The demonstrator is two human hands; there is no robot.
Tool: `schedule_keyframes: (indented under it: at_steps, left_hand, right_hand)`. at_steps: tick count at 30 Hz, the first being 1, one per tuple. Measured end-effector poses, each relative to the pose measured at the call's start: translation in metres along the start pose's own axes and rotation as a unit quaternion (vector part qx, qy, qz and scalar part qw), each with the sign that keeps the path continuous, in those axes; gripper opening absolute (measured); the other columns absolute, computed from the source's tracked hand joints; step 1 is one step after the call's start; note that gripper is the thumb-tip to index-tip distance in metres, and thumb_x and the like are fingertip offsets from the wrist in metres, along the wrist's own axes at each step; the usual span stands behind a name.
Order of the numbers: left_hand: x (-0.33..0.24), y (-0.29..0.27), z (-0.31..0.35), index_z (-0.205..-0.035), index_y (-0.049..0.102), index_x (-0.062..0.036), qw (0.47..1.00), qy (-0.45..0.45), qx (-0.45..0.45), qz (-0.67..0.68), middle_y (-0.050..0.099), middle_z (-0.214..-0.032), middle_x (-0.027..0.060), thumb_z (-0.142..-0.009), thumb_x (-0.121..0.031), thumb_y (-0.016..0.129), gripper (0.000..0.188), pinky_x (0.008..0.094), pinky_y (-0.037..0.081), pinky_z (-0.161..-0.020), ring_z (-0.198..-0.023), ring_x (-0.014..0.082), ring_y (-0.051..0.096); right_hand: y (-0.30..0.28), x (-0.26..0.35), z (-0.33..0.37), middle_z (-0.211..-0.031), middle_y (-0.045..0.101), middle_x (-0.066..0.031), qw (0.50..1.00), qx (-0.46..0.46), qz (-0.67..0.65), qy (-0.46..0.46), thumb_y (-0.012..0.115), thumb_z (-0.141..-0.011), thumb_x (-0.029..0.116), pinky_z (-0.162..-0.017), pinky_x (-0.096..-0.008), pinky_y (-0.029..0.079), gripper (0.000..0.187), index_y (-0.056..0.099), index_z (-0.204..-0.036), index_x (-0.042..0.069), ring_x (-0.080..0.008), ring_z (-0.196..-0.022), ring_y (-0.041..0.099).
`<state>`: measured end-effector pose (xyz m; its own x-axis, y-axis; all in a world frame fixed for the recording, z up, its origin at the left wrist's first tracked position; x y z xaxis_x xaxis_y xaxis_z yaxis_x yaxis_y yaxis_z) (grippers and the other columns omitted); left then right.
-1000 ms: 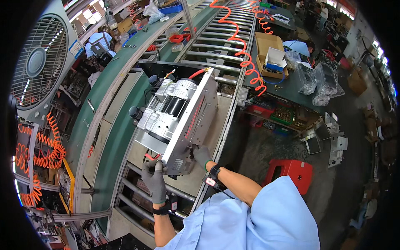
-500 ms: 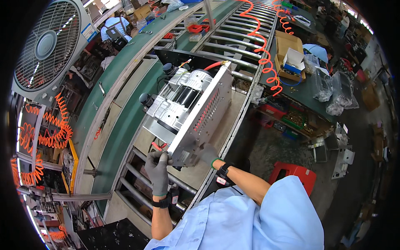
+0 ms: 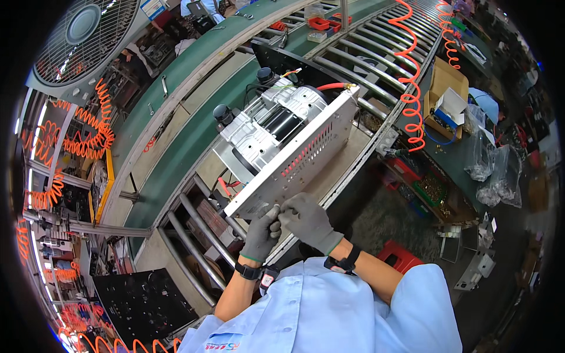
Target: The person lifts a motor and places it onto a metal chassis, then retrieves screws and washers from bins to secure the motor using a pneumatic screwdriver.
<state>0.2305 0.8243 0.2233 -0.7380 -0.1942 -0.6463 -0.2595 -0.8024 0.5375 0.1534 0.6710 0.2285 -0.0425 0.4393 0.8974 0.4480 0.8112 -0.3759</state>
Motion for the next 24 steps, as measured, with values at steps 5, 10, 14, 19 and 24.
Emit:
schedule_keyframes:
  at_steps: [5, 10, 14, 19, 24]
  left_hand:
    - [0.010, 0.025, -0.003, -0.109, 0.062, -0.0065, 0.999, 0.002, 0.025, -0.036, 0.052, -0.078, -0.0048, -0.107, -0.022, 0.058, 0.016, 0.0165, 0.028, -0.042, -0.052, 0.0013, 0.038]
    - [0.010, 0.033, -0.004, -0.104, 0.063, -0.0088, 1.000, -0.003, 0.003, -0.024, 0.051, -0.075, -0.0052, -0.106, -0.023, 0.060, 0.015, 0.0182, 0.029, -0.043, -0.052, 0.0026, 0.039]
    - [0.011, 0.032, -0.004, -0.102, 0.064, -0.0103, 0.998, 0.013, -0.029, -0.049, 0.050, -0.072, -0.0061, -0.105, -0.024, 0.061, 0.014, 0.0200, 0.031, -0.045, -0.054, 0.0046, 0.042]
    - [0.007, 0.032, -0.014, -0.111, 0.068, -0.0094, 0.997, -0.041, -0.064, -0.014, 0.060, -0.080, -0.0062, -0.104, -0.021, 0.057, 0.017, 0.0180, 0.034, -0.044, -0.060, 0.0031, 0.051]
    - [0.000, 0.042, -0.014, -0.098, 0.065, -0.0071, 0.996, 0.025, 0.015, -0.086, 0.060, -0.073, -0.0005, -0.103, -0.022, 0.061, 0.016, 0.0209, 0.039, -0.046, -0.054, 0.0074, 0.053]
  right_hand:
    - [-0.012, -0.001, -0.001, -0.098, 0.061, -0.0089, 0.975, -0.019, 0.166, -0.145, 0.075, -0.083, 0.020, -0.072, -0.0416, 0.056, 0.023, 0.067, -0.102, 0.010, -0.0305, -0.087, 0.065]
    - [-0.017, -0.015, -0.003, -0.097, 0.060, -0.0082, 0.956, -0.020, 0.212, -0.203, 0.074, -0.082, 0.018, -0.072, -0.0413, 0.055, 0.025, 0.066, -0.105, 0.011, -0.0307, -0.088, 0.063]
    - [-0.021, -0.015, -0.006, -0.095, 0.059, -0.0083, 0.954, -0.029, 0.190, -0.229, 0.074, -0.083, 0.018, -0.071, -0.0419, 0.054, 0.024, 0.066, -0.105, 0.012, -0.0302, -0.086, 0.062]
    - [-0.024, -0.016, -0.012, -0.103, 0.064, -0.0092, 0.953, -0.028, 0.213, -0.214, 0.068, -0.085, 0.021, -0.085, -0.0408, 0.055, 0.029, 0.066, -0.112, 0.011, -0.0296, -0.099, 0.065]
    - [-0.022, -0.012, -0.014, -0.098, 0.063, -0.0081, 0.982, -0.070, 0.128, -0.119, 0.073, -0.079, 0.014, -0.074, -0.0415, 0.057, 0.022, 0.066, -0.100, 0.009, -0.0296, -0.090, 0.065]
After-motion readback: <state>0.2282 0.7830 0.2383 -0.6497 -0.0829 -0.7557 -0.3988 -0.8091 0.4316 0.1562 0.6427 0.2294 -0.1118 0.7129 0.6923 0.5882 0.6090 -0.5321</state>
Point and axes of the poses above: each hand's wrist, its own z-axis away from the middle knuckle, its own y-axis out of the palm, x = y × z, the point moved 1 cm from there along -z, towards the middle knuckle
